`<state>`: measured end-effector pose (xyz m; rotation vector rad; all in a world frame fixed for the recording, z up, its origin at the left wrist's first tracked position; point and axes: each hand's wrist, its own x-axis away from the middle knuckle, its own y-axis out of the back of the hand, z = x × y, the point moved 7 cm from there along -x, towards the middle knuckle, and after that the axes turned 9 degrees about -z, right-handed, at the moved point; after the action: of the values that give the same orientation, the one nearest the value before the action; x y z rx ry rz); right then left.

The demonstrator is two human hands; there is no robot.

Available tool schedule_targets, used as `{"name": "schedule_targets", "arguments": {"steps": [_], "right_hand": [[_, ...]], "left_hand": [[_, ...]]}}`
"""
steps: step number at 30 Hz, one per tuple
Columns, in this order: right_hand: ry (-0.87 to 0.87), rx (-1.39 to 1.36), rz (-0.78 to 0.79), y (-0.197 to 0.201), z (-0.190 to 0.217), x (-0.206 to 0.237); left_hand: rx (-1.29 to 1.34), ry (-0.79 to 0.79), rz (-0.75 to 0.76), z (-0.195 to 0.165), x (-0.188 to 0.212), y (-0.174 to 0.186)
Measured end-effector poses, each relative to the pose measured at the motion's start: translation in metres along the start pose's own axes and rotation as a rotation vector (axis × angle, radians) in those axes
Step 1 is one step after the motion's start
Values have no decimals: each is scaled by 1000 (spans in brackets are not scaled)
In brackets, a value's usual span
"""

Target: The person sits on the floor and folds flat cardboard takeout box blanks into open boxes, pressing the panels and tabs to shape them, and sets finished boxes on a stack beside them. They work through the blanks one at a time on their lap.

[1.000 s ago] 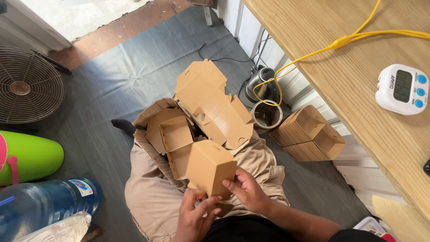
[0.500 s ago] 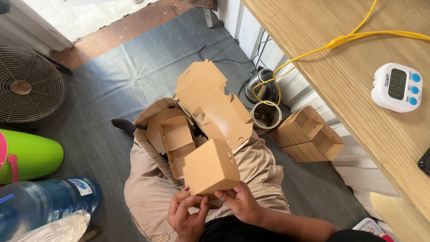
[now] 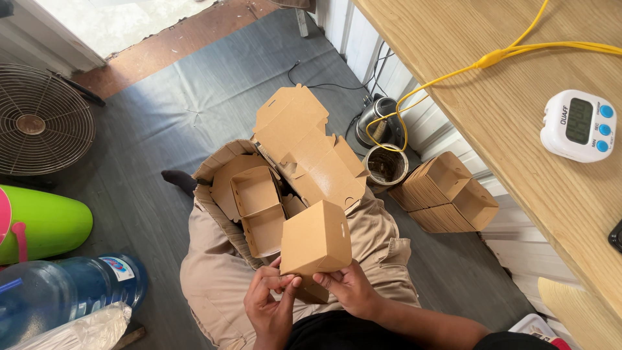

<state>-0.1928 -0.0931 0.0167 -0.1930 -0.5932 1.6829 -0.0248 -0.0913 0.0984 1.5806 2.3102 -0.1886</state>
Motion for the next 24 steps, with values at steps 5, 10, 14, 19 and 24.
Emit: {"name": "schedule_targets", "arguments": {"steps": [5, 10, 14, 19, 24], "right_hand": [[16, -12, -16, 4, -3, 0], [11, 19, -12, 4, -6, -2], [-26, 5, 20, 11, -14, -3], [-106, 33, 112, 17, -32, 3], [-131, 22, 168, 5, -36, 10]], "left_hand": [[-102, -12, 66, -4, -4, -4], [-107, -11, 3, -2, -1, -4], [-157, -80, 66, 2, 2, -2], [-3, -56, 172, 8, -10, 6], [339, 381, 372, 27, -10, -8]]}}
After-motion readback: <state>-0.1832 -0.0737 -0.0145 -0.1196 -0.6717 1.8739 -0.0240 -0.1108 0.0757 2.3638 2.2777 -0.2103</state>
